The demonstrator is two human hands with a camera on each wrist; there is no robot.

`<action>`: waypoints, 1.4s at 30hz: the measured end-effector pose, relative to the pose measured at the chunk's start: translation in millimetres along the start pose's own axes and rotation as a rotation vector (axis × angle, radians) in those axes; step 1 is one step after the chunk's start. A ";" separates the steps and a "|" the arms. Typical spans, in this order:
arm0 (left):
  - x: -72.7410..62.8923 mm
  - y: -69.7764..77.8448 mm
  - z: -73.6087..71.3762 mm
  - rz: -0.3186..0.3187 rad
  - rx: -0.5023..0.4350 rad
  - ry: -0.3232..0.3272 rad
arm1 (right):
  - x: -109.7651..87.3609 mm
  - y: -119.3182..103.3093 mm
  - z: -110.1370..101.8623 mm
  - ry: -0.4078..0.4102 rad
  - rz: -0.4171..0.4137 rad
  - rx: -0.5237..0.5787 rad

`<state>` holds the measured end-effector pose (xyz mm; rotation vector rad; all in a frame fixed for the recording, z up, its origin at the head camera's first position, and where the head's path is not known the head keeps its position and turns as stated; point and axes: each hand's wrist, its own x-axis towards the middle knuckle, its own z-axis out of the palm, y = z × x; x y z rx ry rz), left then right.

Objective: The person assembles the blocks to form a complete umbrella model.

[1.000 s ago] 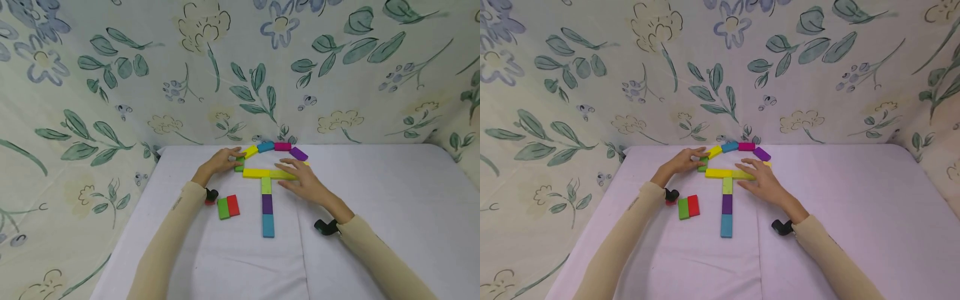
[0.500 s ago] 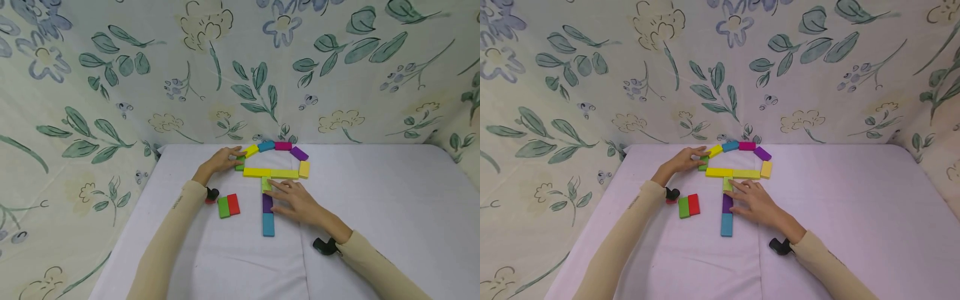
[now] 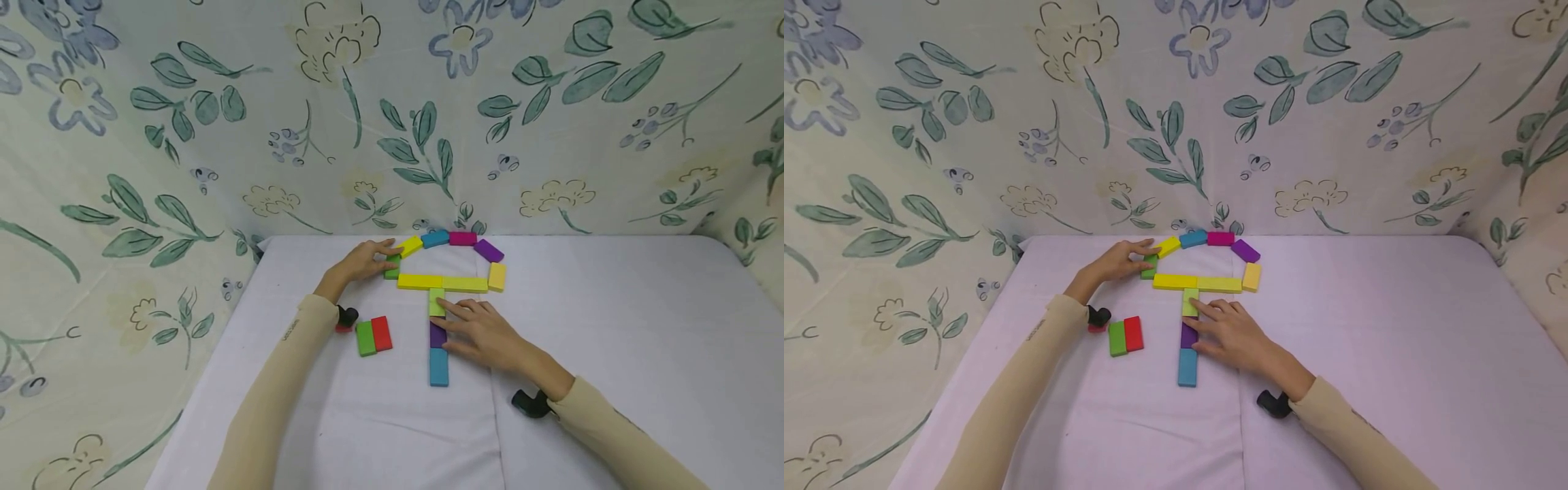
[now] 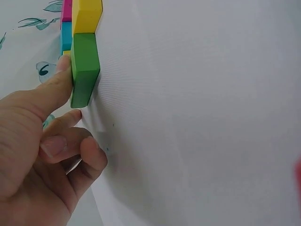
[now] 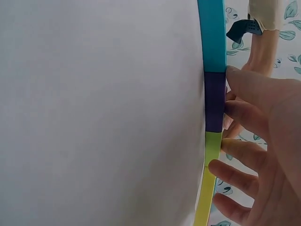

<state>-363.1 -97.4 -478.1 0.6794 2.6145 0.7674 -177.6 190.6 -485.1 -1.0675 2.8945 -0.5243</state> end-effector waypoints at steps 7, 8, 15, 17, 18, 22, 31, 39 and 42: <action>-0.6 0.3 -0.5 0.003 0.004 0.003 | -2.7 0.2 0.1 0.015 0.015 0.003; -0.6 0.4 -0.4 0.004 0.004 0.002 | -3.0 0.1 -0.1 0.018 0.015 0.006; -1.5 2.9 -1.4 0.000 -0.006 0.001 | -3.6 -1.4 -3.0 0.005 0.041 0.040; -1.7 2.8 -1.8 -0.003 -0.010 0.002 | -3.3 -1.9 -3.6 0.001 0.051 0.050; -1.7 2.8 -1.9 -0.004 -0.014 0.002 | -3.2 -2.1 -3.7 0.001 0.054 0.055; -1.1 1.2 -1.6 0.002 -0.017 0.000 | -2.3 -4.0 -3.4 -0.001 0.068 0.080; -0.5 -1.5 -0.7 -0.001 -0.016 0.001 | -1.8 -9.8 0.3 0.007 0.020 0.005; -0.6 -1.4 0.6 -0.012 -0.014 0.003 | -1.3 -10.3 0.2 0.018 0.008 -0.035; -0.3 -1.5 0.9 -0.014 -0.013 0.004 | -1.4 -10.7 -0.4 0.013 0.011 -0.042</action>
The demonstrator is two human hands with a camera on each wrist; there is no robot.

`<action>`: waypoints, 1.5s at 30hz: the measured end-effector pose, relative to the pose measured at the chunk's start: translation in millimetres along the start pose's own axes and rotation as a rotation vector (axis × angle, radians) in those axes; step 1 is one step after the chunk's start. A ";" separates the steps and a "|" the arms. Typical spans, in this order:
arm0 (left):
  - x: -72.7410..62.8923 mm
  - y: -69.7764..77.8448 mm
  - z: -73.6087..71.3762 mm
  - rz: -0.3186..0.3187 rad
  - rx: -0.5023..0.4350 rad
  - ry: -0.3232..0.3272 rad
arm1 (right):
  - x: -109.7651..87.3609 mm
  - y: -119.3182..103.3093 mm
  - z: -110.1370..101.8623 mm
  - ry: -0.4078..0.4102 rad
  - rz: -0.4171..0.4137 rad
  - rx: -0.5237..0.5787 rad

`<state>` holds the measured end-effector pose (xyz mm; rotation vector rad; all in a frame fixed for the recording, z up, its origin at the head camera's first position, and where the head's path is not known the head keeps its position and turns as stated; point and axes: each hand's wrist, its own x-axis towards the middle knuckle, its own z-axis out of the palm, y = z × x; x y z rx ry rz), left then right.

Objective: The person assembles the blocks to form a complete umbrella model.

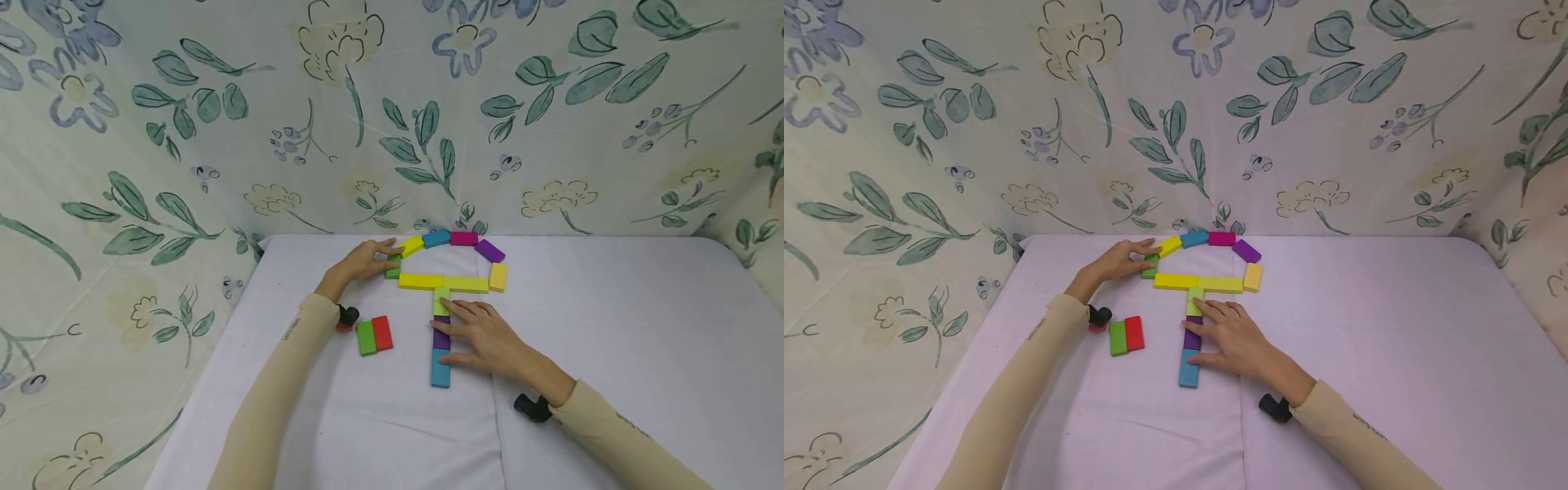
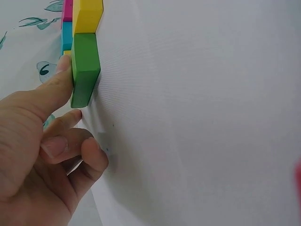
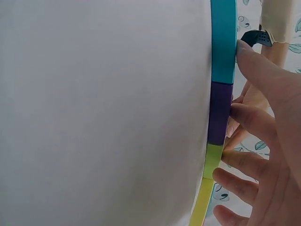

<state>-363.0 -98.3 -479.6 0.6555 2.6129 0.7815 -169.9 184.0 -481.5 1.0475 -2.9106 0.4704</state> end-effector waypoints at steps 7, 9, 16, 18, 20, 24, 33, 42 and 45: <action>-0.4 1.1 0.2 0.011 0.003 -0.001 | 0.0 0.1 -1.2 -0.001 -0.004 -0.028; -0.4 1.0 0.4 0.014 0.004 -0.001 | 0.2 0.3 -1.0 0.000 -0.007 -0.035; 0.2 -0.5 1.7 0.008 0.000 -0.002 | 0.3 -0.2 -0.8 -0.004 -0.007 -0.041; 0.2 -1.0 2.1 0.007 0.003 -0.003 | 0.4 -0.3 -0.7 -0.006 -0.008 -0.040; 0.1 -1.2 2.2 0.010 0.005 -0.003 | 0.4 0.0 -0.5 -0.007 -0.010 -0.041; -0.4 -0.8 1.7 0.017 0.002 -0.002 | 0.9 0.5 -0.7 -0.009 -0.019 -0.042; -1.5 0.2 0.8 0.009 -0.005 -0.003 | -2.0 -5.7 -5.8 -0.069 0.034 0.008; -1.0 0.2 -0.2 0.006 -0.007 0.002 | -5.1 -21.8 -0.3 -0.146 0.071 0.008; -0.9 0.3 0.1 0.009 -0.009 -0.001 | -5.9 -21.0 0.1 -0.147 0.066 -0.012</action>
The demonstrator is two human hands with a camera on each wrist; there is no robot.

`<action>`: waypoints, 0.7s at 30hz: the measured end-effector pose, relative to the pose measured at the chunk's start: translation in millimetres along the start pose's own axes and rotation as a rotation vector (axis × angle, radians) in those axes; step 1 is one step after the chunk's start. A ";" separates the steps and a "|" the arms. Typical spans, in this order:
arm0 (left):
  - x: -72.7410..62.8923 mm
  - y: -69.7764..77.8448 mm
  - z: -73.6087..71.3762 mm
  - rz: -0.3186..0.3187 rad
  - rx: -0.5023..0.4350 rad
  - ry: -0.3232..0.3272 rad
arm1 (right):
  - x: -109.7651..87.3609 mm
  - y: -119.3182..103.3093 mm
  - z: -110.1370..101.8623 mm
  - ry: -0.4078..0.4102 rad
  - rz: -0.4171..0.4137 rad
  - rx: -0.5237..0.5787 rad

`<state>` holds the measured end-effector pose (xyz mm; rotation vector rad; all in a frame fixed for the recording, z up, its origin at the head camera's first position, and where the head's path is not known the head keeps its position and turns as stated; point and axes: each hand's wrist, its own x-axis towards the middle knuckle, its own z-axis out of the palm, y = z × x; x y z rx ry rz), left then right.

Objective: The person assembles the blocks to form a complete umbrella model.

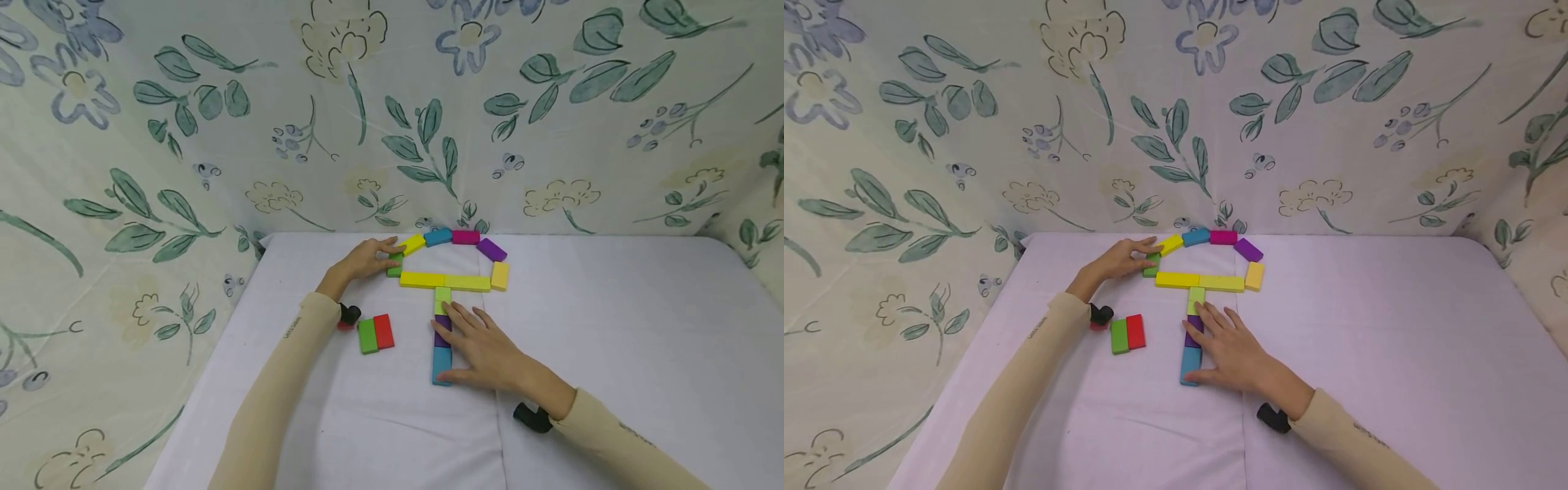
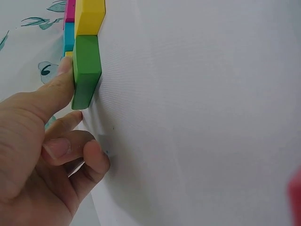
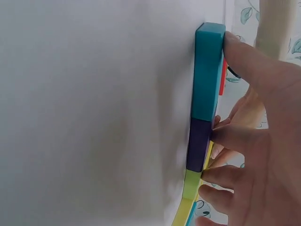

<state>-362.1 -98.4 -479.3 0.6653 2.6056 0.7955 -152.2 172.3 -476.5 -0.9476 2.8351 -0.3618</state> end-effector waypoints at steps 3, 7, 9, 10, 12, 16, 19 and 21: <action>-0.3 0.7 -0.2 -0.002 -0.002 -0.002 | -0.9 2.3 -0.7 -0.013 -0.008 0.003; -0.9 2.4 -1.4 -0.006 -0.013 -0.005 | -1.7 4.8 -2.7 -0.025 -0.014 0.013; -0.6 2.0 -1.9 -0.005 -0.019 -0.004 | -1.8 5.7 -2.8 -0.019 -0.022 0.005; -0.5 1.8 -1.7 -0.003 -0.021 -0.004 | -1.9 6.0 -2.8 -0.018 -0.024 0.003; 0.2 0.5 -1.3 0.003 -0.024 -0.002 | -2.1 7.1 -2.0 -0.011 -0.029 -0.002; 0.8 -0.4 -0.5 0.009 -0.021 -0.004 | -3.2 9.2 -0.9 0.001 -0.030 -0.012; 0.8 -0.2 -0.4 0.006 -0.014 -0.004 | -3.8 10.0 -0.5 0.008 -0.032 -0.015; 0.4 0.1 -0.6 0.000 -0.009 -0.004 | -3.8 10.2 -0.4 0.009 -0.036 -0.015</action>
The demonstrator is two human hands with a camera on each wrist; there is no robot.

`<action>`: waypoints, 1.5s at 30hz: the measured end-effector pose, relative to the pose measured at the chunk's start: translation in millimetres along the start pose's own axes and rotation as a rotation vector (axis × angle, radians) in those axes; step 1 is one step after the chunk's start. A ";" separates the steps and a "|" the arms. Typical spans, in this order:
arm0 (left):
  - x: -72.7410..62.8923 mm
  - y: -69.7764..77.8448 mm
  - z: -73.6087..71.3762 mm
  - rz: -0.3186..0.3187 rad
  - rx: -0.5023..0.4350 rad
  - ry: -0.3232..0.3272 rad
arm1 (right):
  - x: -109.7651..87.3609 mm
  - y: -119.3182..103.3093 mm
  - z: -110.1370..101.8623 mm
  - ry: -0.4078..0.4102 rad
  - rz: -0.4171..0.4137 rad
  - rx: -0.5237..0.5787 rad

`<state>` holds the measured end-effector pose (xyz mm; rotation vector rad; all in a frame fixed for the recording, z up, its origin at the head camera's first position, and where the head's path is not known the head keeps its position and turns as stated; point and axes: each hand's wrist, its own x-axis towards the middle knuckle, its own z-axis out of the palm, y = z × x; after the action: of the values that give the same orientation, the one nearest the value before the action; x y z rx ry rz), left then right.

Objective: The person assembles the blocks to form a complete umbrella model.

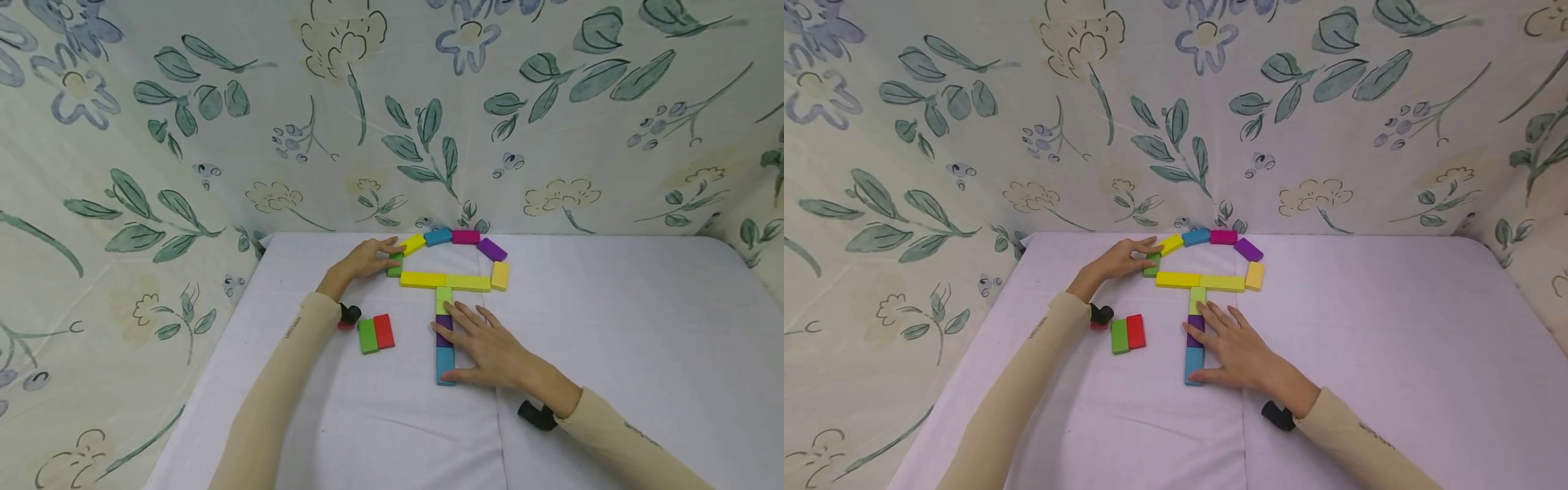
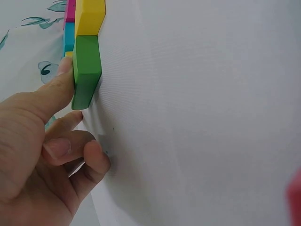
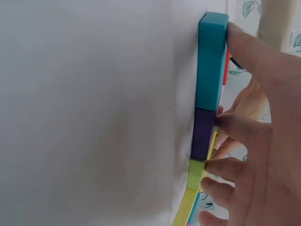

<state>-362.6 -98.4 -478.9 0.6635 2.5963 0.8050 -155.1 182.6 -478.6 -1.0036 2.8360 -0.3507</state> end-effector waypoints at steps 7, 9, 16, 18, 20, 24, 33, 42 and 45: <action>-1.6 1.3 -1.0 -0.020 -0.004 -0.004 | 0.0 0.2 0.0 -0.007 -0.005 0.008; -1.5 1.5 -1.1 -0.019 -0.008 -0.006 | 0.0 0.2 -0.1 -0.011 -0.006 0.013; -1.0 1.4 -0.9 -0.017 -0.015 -0.009 | -0.4 -0.9 -0.5 -0.033 0.003 0.049; -0.9 1.0 -0.6 -0.015 -0.012 -0.006 | -0.3 -1.8 -0.6 -0.037 0.006 0.057; -0.9 0.5 -0.3 -0.012 -0.009 -0.002 | -0.1 -2.8 -0.6 -0.038 0.008 0.063; -1.3 0.1 0.1 0.000 0.000 0.003 | -0.2 -4.4 -0.7 -0.043 0.017 0.076; -1.6 0.6 -0.5 -0.001 -0.001 0.003 | -0.2 -4.4 -1.5 -0.047 0.017 0.089; -0.5 1.0 0.6 0.004 -0.003 -0.001 | 8.9 15.7 -17.2 0.173 0.129 0.385; -0.6 -0.1 -0.1 0.001 -0.003 0.002 | 17.9 26.3 -16.3 0.268 0.208 0.541</action>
<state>-362.3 -98.8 -478.7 0.6634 2.5959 0.8100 -187.9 194.0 -470.1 -0.5808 2.7686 -1.2205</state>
